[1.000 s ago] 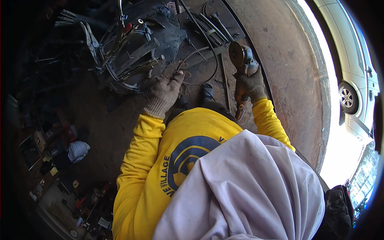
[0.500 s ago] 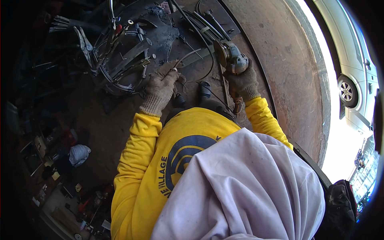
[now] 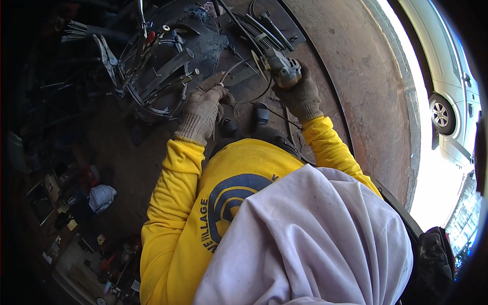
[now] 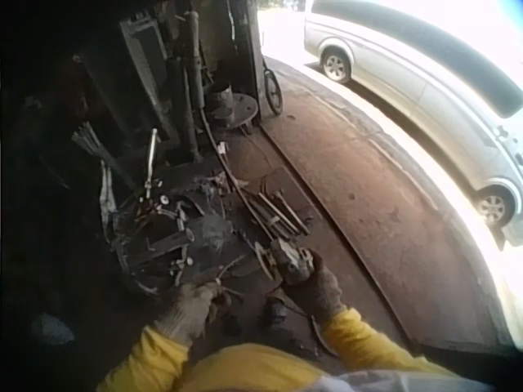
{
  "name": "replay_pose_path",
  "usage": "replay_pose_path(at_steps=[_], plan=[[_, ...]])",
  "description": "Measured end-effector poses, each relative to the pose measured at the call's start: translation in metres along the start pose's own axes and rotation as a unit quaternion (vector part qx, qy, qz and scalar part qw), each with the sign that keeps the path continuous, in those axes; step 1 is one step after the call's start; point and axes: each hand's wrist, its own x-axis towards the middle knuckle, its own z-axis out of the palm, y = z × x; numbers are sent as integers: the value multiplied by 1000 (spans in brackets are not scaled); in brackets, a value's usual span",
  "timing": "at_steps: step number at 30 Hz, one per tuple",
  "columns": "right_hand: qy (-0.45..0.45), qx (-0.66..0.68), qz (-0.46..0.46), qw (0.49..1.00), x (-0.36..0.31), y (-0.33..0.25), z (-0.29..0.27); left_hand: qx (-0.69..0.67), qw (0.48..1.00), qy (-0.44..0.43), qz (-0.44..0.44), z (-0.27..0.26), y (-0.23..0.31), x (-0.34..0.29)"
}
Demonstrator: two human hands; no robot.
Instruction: The person uses an angle grinder to smooth edges on a metal frame assembly held by several locking pliers. The person then adjusts a small metal component within the frame by hand and with a hammer before continuing to grind different sections of the metal structure.
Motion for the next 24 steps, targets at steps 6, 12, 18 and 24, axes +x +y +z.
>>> replay_pose_path(at_steps=[6,12,18,24], plan=[[15,-34,-16,999,-1,-2,12,-38,999,13,-13,4,-2,-2],[25,-40,-18,999,-1,-6,16,-89,995,-10,-44,-5,-5,-1],[30,-46,-19,998,-3,-10,15,-165,982,-2,-91,-5,-7,-4],[44,-40,-37,998,-2,-7,18,-230,968,-51,-91,-9,-13,-5]])
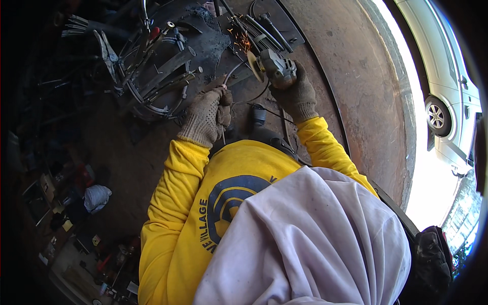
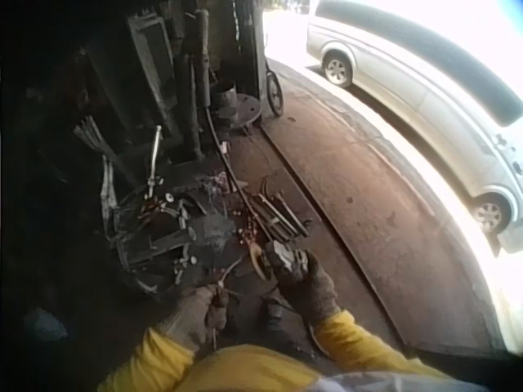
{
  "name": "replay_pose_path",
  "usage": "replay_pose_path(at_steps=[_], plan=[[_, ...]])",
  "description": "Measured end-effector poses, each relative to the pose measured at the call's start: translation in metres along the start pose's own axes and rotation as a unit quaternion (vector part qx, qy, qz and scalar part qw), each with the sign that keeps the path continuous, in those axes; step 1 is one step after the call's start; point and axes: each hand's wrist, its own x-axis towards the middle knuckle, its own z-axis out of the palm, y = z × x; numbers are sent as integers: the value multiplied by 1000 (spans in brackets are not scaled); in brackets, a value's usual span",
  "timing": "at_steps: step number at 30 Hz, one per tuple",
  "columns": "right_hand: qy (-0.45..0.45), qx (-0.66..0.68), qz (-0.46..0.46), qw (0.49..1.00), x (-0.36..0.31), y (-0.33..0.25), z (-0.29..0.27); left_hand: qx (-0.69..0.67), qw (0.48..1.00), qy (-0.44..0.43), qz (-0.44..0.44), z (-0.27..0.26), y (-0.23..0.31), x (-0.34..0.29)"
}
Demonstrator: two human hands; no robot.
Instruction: The person uses an angle grinder to smooth edges on a metal frame assembly held by several locking pliers. The person then adjusts a small metal component within the frame by hand and with a hammer before continuing to grind different sections of the metal structure.
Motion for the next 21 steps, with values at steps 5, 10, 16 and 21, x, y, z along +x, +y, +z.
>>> replay_pose_path(at_steps=[5,10,16,21], plan=[[-19,-41,32,998,6,2,0,29,999,16,27,-4,-1,0],[-8,-26,38,999,0,-1,-6,148,981,105,65,9,0,0],[2,-40,-14,999,3,3,-1,124,990,48,53,15,0,0],[8,-30,-41,999,4,2,1,74,996,43,34,10,0,0]])
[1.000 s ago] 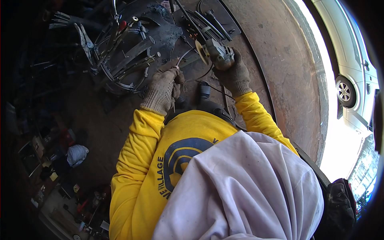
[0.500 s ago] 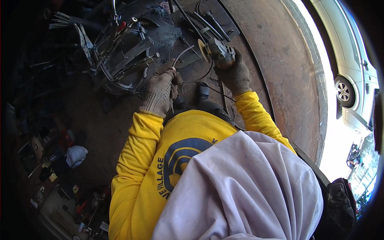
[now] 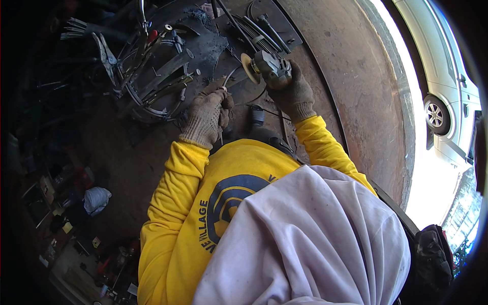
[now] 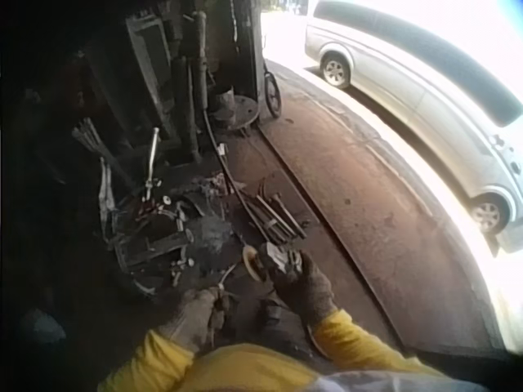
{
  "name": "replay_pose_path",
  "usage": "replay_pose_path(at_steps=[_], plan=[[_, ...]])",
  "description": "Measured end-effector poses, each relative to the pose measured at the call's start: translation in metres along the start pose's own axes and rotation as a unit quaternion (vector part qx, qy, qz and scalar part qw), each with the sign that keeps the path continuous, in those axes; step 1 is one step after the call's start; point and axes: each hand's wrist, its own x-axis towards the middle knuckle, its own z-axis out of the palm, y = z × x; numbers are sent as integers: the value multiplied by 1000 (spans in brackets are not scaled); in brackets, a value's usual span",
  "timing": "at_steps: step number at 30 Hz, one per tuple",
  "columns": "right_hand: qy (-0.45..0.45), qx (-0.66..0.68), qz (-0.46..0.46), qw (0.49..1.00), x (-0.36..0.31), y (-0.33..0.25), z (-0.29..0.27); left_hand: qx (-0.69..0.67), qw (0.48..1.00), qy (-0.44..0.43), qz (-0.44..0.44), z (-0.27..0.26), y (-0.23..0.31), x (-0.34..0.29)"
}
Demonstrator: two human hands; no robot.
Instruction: The person uses an angle grinder to smooth edges on a metal frame assembly held by several locking pliers. The person then adjusts a small metal component within the frame by hand and with a hammer before continuing to grind different sections of the metal structure.
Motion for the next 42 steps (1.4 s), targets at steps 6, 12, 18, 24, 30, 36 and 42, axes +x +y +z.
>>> replay_pose_path(at_steps=[6,12,18,24,30,36,42], plan=[[15,25,10,1000,1,-4,0,-33,999,-34,-6,-14,1,4],[23,26,-5,999,1,-4,4,-42,998,-39,-5,-16,1,4],[27,22,-5,999,1,-2,5,-42,999,-33,-5,-15,4,1],[25,20,-13,999,0,2,8,-51,997,-62,-3,-19,3,1],[5,2,18,1000,0,-5,2,-56,997,-53,-7,-17,3,1],[-3,14,16,1000,1,-7,4,-61,997,-50,5,-19,2,-3],[-35,36,114,992,0,-12,-2,-42,999,-26,2,-20,5,-6]])
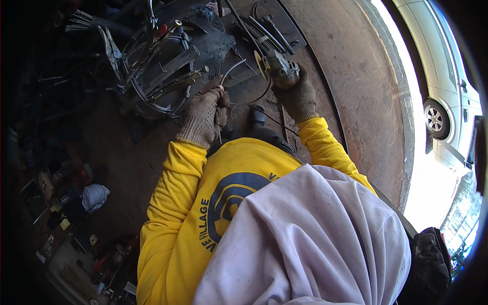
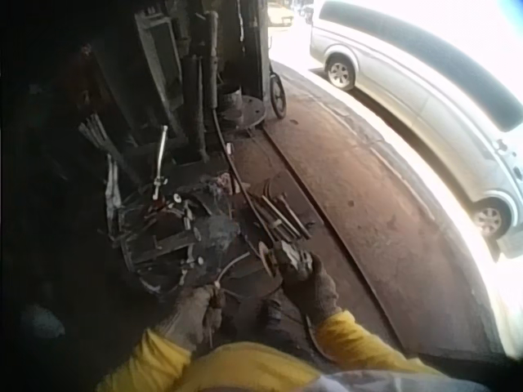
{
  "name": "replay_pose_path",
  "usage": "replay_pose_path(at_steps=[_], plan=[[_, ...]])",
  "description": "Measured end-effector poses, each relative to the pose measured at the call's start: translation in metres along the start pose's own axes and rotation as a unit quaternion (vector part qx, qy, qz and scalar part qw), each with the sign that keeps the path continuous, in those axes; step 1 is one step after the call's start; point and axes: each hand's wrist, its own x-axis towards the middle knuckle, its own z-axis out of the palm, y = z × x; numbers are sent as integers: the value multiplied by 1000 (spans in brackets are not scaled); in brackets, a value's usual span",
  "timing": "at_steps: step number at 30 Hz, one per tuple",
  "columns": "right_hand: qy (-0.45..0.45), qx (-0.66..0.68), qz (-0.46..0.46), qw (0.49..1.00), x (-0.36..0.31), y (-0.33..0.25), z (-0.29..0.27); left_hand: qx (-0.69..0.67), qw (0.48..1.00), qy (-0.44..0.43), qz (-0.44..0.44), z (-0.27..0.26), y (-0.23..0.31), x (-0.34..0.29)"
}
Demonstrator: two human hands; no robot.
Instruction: The person uses an angle grinder to smooth edges on a metal frame assembly held by several locking pliers. The person then adjusts a small metal component within the frame by hand and with a hammer before continuing to grind different sections of the metal structure.
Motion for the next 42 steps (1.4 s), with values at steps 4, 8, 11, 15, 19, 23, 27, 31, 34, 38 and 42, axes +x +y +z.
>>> replay_pose_path(at_steps=[4,8,11,15,19,23,27,31,34,38,42], plan=[[-8,-14,-18,1000,-4,-1,-2,5,1000,10,-2,0,-1,4],[12,-55,-90,994,-5,-1,-1,1,1000,10,-8,3,0,5],[40,-16,-89,995,0,10,8,-39,999,-29,-13,-1,-2,7],[36,-15,-83,996,0,8,8,-30,999,-21,-15,0,-3,6],[44,-15,-100,994,-1,6,8,-56,996,-61,-13,-8,-7,9],[29,1,-84,996,-2,1,5,-50,998,-47,-11,-4,-6,5],[30,12,-85,996,0,4,9,-33,999,-39,0,-6,-5,3],[16,-20,-47,999,0,3,7,-12,1000,-4,-8,-1,-2,0],[7,-16,-21,1000,-7,-5,1,-8,1000,3,1,-1,-2,-1],[7,-21,-24,999,-8,-2,-1,-7,1000,4,11,1,-1,0],[36,-25,-84,995,-1,12,7,-6,1000,-13,-1,3,0,1]])
